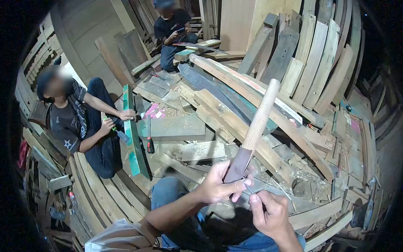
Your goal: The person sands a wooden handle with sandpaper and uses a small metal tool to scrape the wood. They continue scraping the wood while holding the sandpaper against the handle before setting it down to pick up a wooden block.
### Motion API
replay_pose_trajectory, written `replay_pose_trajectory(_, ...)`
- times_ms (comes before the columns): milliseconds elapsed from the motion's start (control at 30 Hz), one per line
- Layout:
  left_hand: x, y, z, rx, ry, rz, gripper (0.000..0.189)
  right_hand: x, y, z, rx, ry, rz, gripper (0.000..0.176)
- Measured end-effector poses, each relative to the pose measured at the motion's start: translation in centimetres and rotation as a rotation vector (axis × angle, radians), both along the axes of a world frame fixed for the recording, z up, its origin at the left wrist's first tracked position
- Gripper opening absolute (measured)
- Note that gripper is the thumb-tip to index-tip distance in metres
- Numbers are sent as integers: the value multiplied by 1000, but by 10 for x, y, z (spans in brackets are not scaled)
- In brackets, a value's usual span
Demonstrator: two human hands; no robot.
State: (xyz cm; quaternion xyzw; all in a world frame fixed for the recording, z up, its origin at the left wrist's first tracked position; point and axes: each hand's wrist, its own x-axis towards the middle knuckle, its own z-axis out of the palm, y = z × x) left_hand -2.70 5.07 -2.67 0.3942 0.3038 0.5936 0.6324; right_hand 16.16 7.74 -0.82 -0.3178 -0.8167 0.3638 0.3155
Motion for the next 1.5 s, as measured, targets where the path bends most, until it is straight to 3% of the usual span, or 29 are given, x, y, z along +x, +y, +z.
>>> replay_pose_trajectory(367, -5, -4, 4, -117, -60, -54, 39, 0, -1, -3, -11, -30, -26, 24)
replay_pose_trajectory(767, 0, 5, 1, -83, -53, -16, 40, 0, 5, -9, 8, -20, -45, 26)
replay_pose_trajectory(1067, 2, 5, 9, -123, 48, 132, 37, -4, 9, -1, 107, -59, -117, 20)
replay_pose_trajectory(1200, 5, 5, 17, -196, 232, 250, 40, -6, 10, 0, 108, -62, -161, 18)
replay_pose_trajectory(1500, 10, 9, 7, -182, 179, 275, 33, 1, 15, -5, 159, -69, -163, 18)
